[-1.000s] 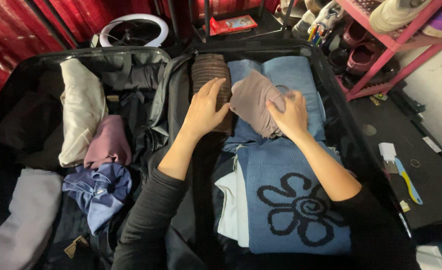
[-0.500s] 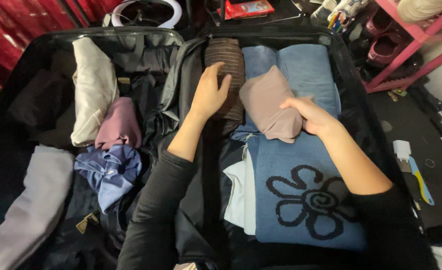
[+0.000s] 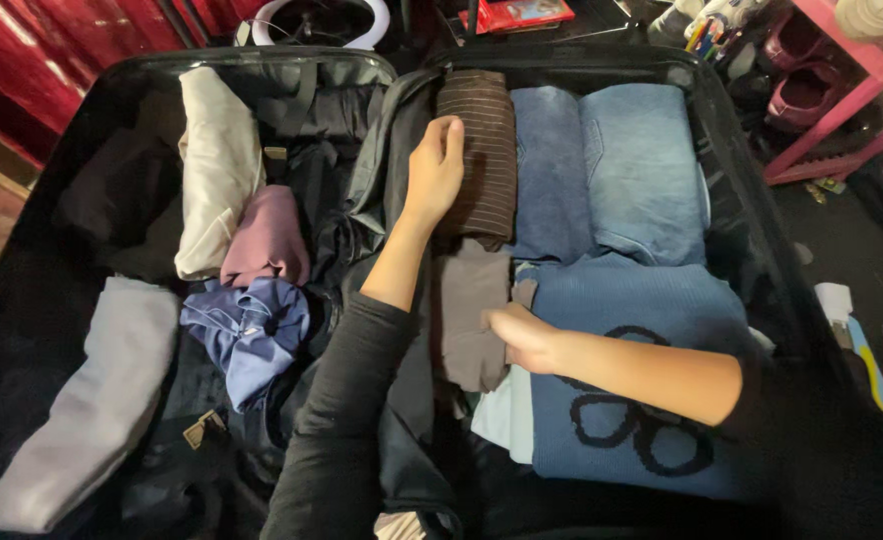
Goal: The person folds various clothing items, including jeans, shirts, and patterned garments, and places them into an open suitcase. The person arranges the folded clothes neatly within the suitcase compartments.
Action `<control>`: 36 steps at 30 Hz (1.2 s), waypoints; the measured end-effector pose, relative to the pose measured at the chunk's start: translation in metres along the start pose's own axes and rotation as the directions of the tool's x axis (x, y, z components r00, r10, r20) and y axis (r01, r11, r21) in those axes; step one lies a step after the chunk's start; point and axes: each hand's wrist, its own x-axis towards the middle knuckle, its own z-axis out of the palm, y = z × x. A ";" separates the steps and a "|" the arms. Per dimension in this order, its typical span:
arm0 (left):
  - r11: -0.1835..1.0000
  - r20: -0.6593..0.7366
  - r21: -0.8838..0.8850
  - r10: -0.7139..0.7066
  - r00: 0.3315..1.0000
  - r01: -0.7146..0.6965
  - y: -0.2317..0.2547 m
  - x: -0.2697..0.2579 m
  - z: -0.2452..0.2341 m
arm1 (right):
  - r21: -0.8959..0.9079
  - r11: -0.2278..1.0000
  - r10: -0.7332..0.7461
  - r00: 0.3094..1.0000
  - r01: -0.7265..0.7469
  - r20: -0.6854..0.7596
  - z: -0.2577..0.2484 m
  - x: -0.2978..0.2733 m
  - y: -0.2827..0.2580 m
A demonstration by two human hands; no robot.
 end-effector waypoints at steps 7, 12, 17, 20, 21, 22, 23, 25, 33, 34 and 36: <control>1.000 0.017 -0.018 0.010 1.000 -0.010 -0.004 -0.002 0.000 | -0.551 0.764 -0.451 0.889 0.336 -0.084 0.018 -0.025 0.024; 0.999 0.027 -0.044 -0.022 0.999 0.023 0.001 -0.003 0.001 | -0.699 0.587 -0.373 0.903 0.409 0.214 0.038 -0.107 0.016; 0.999 0.034 -0.034 0.007 0.999 -0.006 0.001 -0.001 0.001 | -0.753 -0.114 -0.389 0.668 0.648 0.634 0.049 -0.148 -0.010; 0.999 0.030 -0.024 0.035 0.999 -0.034 0.000 -0.003 0.001 | -0.881 -0.254 -0.073 0.901 0.399 0.429 0.054 -0.132 -0.010; 0.998 0.033 -0.033 0.047 0.998 -0.046 0.000 -0.004 0.001 | -0.886 -0.285 -0.056 0.917 0.365 0.396 0.054 -0.122 -0.006; 0.997 0.037 -0.042 0.060 0.998 -0.058 -0.001 -0.005 0.000 | -0.889 -0.317 -0.041 0.932 0.330 0.361 0.054 -0.108 -0.003; 0.998 0.035 -0.037 0.057 0.998 -0.056 -0.001 -0.005 0.000 | -0.889 -0.351 -0.029 0.945 0.295 0.325 0.054 -0.092 -0.001; 0.998 0.029 -0.025 0.054 0.998 -0.053 0.000 -0.005 -0.001 | -0.831 -0.543 -0.273 0.910 0.122 0.312 0.052 -0.057 -0.001; 0.988 0.018 0.058 0.141 0.990 -0.142 0.008 -0.011 -0.003 | -0.852 -0.514 -0.517 0.757 0.098 0.400 0.038 -0.026 -0.006; 0.987 0.004 0.056 0.154 0.988 -0.154 0.011 -0.011 -0.004 | -0.846 -0.513 -0.504 0.746 0.146 0.435 0.038 -0.036 -0.008; 0.988 -0.039 0.012 0.154 0.987 -0.154 0.017 -0.010 -0.005 | -0.846 -0.512 -0.474 0.774 0.147 0.421 0.041 -0.053 -0.013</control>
